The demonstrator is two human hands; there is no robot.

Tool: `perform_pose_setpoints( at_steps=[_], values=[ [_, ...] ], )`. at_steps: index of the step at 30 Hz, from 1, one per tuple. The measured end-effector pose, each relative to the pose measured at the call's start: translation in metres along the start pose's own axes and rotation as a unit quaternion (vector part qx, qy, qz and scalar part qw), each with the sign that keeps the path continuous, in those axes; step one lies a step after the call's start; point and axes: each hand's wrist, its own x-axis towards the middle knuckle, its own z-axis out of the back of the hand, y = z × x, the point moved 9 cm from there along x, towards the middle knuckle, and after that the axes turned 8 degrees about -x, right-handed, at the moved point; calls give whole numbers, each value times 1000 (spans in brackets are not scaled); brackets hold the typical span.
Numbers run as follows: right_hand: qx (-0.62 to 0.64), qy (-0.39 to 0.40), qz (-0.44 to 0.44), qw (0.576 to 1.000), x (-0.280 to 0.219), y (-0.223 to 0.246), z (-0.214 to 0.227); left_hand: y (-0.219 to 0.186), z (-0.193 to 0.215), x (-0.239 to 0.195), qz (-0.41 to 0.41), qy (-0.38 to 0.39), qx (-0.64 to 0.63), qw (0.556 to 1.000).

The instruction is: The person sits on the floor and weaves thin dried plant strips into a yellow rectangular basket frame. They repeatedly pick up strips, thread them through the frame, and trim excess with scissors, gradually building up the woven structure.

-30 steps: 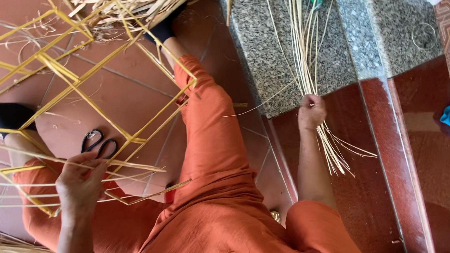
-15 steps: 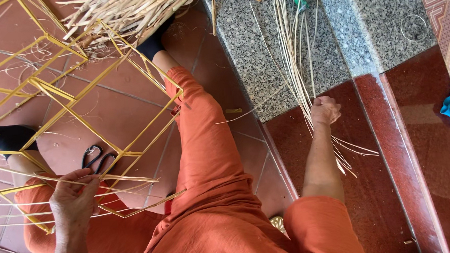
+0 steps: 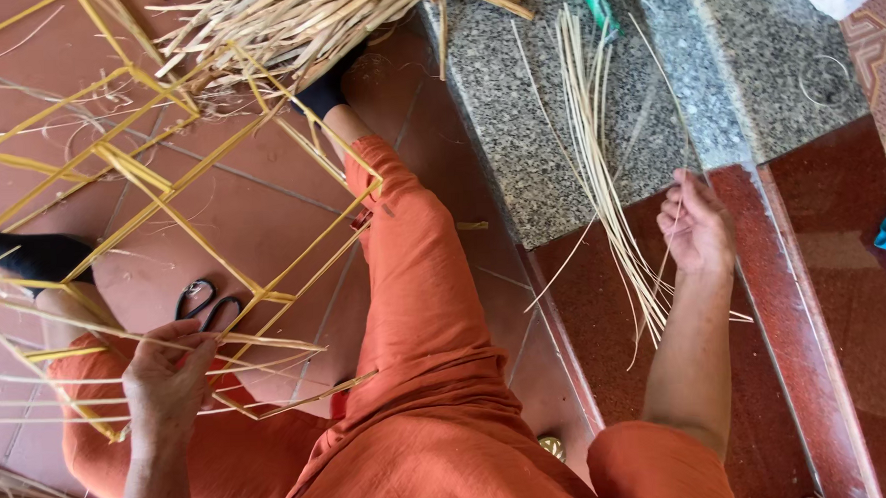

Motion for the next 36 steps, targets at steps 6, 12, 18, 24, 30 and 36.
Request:
perform_pose_setpoints(
  at_steps=[6, 12, 18, 24, 30, 36],
  values=[
    [125, 142, 28, 982, -52, 1, -113, 9, 5, 5, -5, -9, 4, 1000],
    [88, 438, -8, 894, -136, -62, -329, 21, 13, 16, -37, -19, 60, 997],
    [-177, 596, -94, 778, -234, -180, -482, 18, 6, 15, -71, 13, -36, 997],
    [-247, 594, -153, 750, -270, -242, -504, 2, 15, -3, 6, 27, -46, 999],
    [-227, 544, -113, 800, -277, -246, -503, -37, 35, -45, -181, -92, 78, 976],
    [-171, 576, -52, 798, -288, -224, -510, -46, 11, -36, -196, -34, 21, 980]
  ],
)
